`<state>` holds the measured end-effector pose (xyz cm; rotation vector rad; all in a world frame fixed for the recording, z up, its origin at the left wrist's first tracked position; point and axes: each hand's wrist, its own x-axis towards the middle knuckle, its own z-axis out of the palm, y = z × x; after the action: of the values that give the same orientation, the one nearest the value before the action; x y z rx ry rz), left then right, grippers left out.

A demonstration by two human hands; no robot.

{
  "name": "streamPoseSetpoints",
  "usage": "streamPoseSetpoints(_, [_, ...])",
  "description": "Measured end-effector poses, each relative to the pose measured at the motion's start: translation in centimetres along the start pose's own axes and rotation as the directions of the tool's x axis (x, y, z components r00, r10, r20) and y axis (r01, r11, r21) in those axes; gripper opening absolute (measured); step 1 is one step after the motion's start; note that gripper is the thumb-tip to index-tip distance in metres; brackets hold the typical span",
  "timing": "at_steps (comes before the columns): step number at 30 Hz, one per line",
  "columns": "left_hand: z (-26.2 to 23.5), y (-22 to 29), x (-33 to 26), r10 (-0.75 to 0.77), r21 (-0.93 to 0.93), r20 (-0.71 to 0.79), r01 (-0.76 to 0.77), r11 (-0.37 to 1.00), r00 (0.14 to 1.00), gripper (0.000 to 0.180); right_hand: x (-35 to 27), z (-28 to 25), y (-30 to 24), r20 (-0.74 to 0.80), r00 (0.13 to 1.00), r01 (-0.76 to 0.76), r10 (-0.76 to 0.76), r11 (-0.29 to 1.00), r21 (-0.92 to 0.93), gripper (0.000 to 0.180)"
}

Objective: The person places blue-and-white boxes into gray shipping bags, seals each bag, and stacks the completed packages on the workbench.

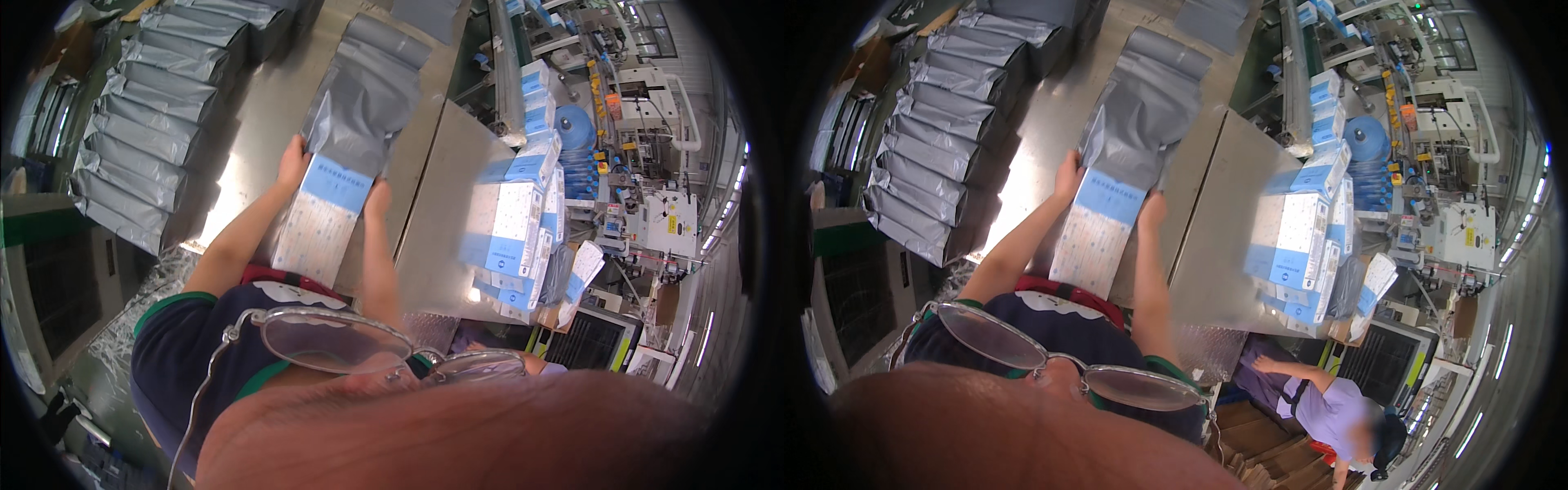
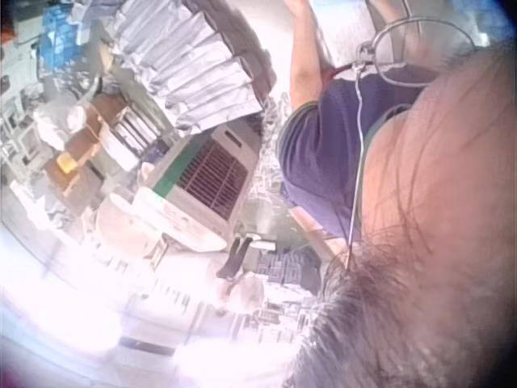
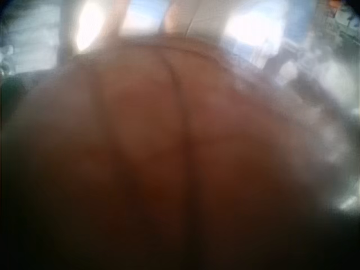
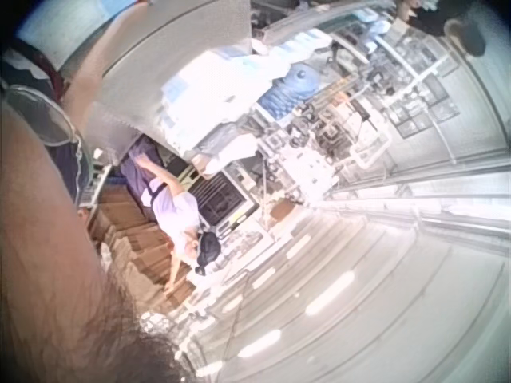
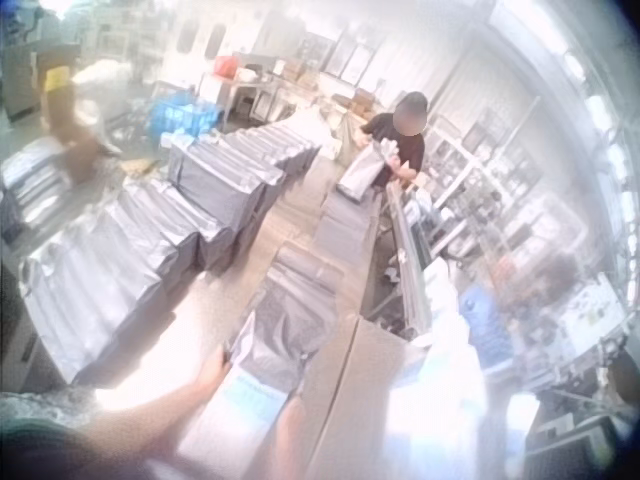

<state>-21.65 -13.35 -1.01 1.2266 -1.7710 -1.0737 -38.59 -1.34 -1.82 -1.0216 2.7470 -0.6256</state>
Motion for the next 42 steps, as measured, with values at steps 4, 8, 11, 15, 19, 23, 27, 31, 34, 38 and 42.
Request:
streamPoseSetpoints(4, [-3.3, -2.1, -3.3, -0.129, 0.457, 0.389, -0.07, 0.887, 0.912, 0.015, -1.3, -1.3, 0.2, 0.389, 0.908, 0.112, -0.156, 0.985, 0.134, 0.025])
streamPoseSetpoints(8, [-9.2, -5.8, -12.2, -0.1, 0.498, 0.697, -0.379, 0.78, 0.71, 0.015, -14.0, -1.5, 4.5, 0.481, 0.839, 0.232, -0.254, 0.967, 0.105, 0.024])
streamPoseSetpoints(11, [-10.8, -5.2, -12.4, -0.05, 0.305, 0.874, -0.466, 0.83, 0.483, 0.015, -14.7, -1.6, 5.9, 0.529, 0.715, 0.282, -0.457, 0.881, 0.381, 0.023])
streamPoseSetpoints(15, [-9.9, -2.1, -11.6, -0.137, 0.301, 0.601, -0.063, 0.952, 0.788, 0.012, -11.9, -6.9, 3.1, 0.602, 0.772, 0.175, -0.204, 0.979, 0.108, 0.018])
streamPoseSetpoints(19, [-11.0, -2.3, -13.3, -0.374, 0.105, 0.509, 0.375, 0.921, 0.775, 0.019, -15.5, -8.8, 0.7, 0.819, 0.492, 0.57, -0.295, 0.821, -0.046, 0.018])
streamPoseSetpoints(23, [-11.2, -2.4, -14.9, -0.364, -0.097, 0.544, 0.487, 0.868, 0.756, 0.017, -15.9, -5.7, -6.1, 0.377, 0.802, 0.234, -0.464, 0.824, 0.516, 0.017])
streamPoseSetpoints(27, [-10.9, -2.0, -14.5, -0.272, -0.276, 0.546, 0.477, 0.835, 0.792, 0.013, -15.6, 0.2, -10.4, 0.192, 0.834, 0.296, -0.517, 0.713, 0.636, 0.014])
streamPoseSetpoints(31, [-10.4, -3.6, -14.8, -0.29, -0.266, 0.6, 0.528, 0.807, 0.745, 0.011, -16.1, 1.1, -8.2, -0.066, 0.836, 0.45, -0.544, 0.612, 0.65, 0.011])
streamPoseSetpoints(34, [-10.9, -2.9, -15.4, -0.344, -0.305, 0.6, 0.605, 0.736, 0.722, 0.009, -18.1, -3.2, 0.3, -0.02, 0.99, 0.119, -0.137, 0.766, 0.632, 0.012])
streamPoseSetpoints(38, [-12.1, -2.4, -13.4, 0.226, 0.28, 0.309, -0.316, 0.907, 0.924, 0.032, -27.2, -10.6, 15.1, 0.816, 0.567, 0.388, -0.116, 0.911, -0.141, 0.014])
streamPoseSetpoints(42, [-12.8, -0.2, -8.4, 0.524, 0.295, 0.77, -0.931, 0.213, 0.364, 0.058, -17.9, -11.3, 8.8, 0.678, 0.555, 0.696, -0.481, 0.716, -0.061, 0.053])
